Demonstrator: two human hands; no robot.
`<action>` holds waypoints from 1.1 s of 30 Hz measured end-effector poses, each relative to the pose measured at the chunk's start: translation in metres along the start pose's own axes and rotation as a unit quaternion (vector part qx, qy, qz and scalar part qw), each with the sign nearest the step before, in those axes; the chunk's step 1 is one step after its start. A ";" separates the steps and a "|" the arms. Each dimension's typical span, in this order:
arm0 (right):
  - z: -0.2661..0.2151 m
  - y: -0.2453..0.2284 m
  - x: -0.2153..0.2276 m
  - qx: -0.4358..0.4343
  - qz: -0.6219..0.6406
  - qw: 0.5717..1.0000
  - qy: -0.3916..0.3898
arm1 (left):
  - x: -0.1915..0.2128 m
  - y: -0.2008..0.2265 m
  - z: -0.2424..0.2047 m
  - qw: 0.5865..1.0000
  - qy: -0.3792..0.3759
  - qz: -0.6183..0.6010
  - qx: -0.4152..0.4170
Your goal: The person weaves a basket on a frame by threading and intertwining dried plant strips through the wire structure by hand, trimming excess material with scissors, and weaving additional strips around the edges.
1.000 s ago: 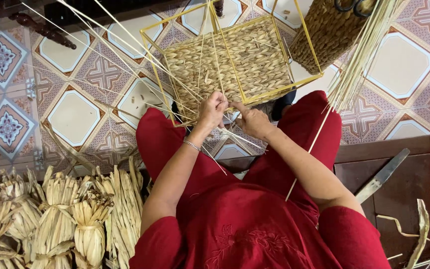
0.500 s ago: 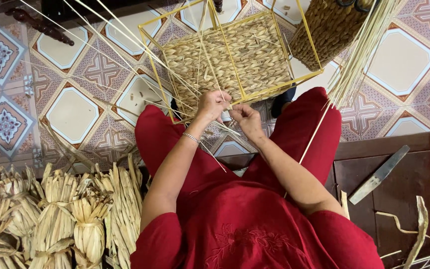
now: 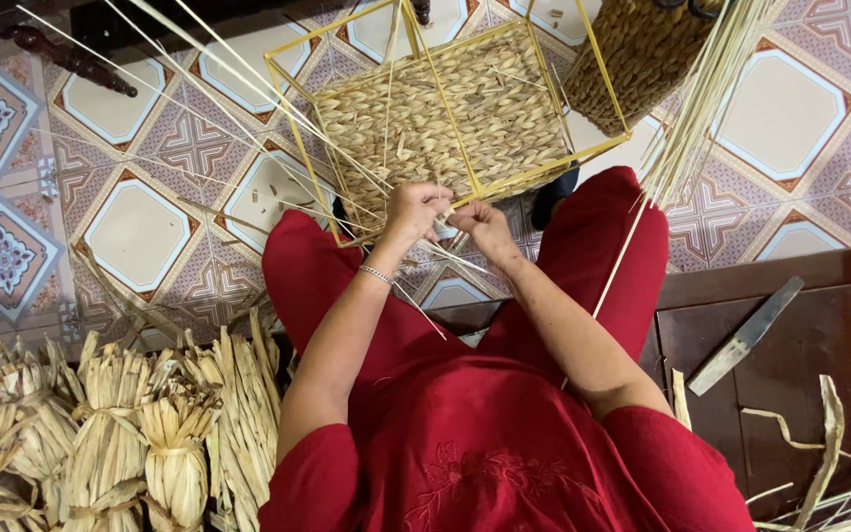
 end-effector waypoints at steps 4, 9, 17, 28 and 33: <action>0.001 -0.004 -0.001 -0.017 0.051 0.999 0.004 | -0.004 0.001 0.001 0.999 0.021 -0.024 0.042; -0.001 -0.002 -0.002 0.002 0.042 0.999 0.034 | 0.001 -0.006 0.000 0.999 0.007 0.002 0.034; 0.001 -0.004 -0.007 -0.015 -0.009 0.999 0.042 | -0.002 0.001 -0.006 0.994 0.016 0.106 0.017; -0.005 -0.009 -0.016 -0.010 -0.185 0.979 0.086 | 0.007 -0.046 0.015 0.973 -0.003 0.175 -0.152; -0.085 -0.108 0.000 0.093 -0.353 0.922 0.128 | 0.022 -0.042 0.018 0.940 -0.091 0.167 -0.282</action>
Point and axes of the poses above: each hand's wrist, its own z-axis towards the middle knuckle, its own x-axis out of the back of the hand, y = z × x, the point moved 1 cm from there along z, towards the middle knuckle, and after that the axes turned 13 degrees about -z, right-handed, at the moved point
